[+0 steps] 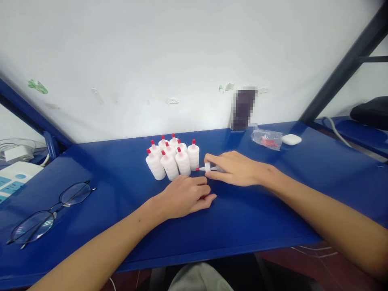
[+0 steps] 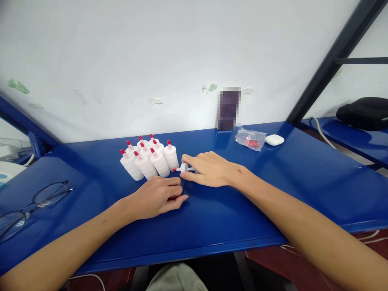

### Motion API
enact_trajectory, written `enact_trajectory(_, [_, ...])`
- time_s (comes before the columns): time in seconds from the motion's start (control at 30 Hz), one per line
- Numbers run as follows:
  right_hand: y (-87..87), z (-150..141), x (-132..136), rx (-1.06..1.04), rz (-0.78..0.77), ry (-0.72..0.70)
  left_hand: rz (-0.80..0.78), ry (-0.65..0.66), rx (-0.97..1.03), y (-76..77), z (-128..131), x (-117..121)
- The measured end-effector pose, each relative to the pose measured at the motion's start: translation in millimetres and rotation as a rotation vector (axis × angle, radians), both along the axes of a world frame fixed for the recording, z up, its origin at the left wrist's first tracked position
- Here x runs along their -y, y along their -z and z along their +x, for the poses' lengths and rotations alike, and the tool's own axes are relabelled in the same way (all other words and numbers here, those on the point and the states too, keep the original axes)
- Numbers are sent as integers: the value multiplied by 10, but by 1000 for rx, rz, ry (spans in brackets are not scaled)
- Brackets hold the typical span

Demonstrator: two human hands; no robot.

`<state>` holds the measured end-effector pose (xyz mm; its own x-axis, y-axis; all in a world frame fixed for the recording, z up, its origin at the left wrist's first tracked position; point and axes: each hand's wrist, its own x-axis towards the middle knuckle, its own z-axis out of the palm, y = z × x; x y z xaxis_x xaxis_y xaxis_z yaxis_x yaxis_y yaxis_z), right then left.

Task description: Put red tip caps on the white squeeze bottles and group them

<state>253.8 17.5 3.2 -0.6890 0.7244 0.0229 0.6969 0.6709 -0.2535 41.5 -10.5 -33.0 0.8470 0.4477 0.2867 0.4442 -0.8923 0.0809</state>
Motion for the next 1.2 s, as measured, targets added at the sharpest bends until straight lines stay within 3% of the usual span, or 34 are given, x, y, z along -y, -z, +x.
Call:
enact_trajectory(0.2, [9, 51, -78, -295, -270, -55, 21, 11, 55, -6, -1, -2])
enact_trajectory(0.3, [26, 66, -107, -344, -330, -57, 77, 31, 109, -6, 6, -4])
enact_trajectory(0.6, [100, -9, -68, -26, 21, -57, 228, 31, 115, -5, 32, -15])
enact_trajectory(0.9, [110, -45, -43, 40, 68, 30, 105, 56, 10, 15, 6, 12])
enact_trajectory(1.2, [257, -189, -36, -49, 145, 127, 53, 37, -23, 28, 9, -1])
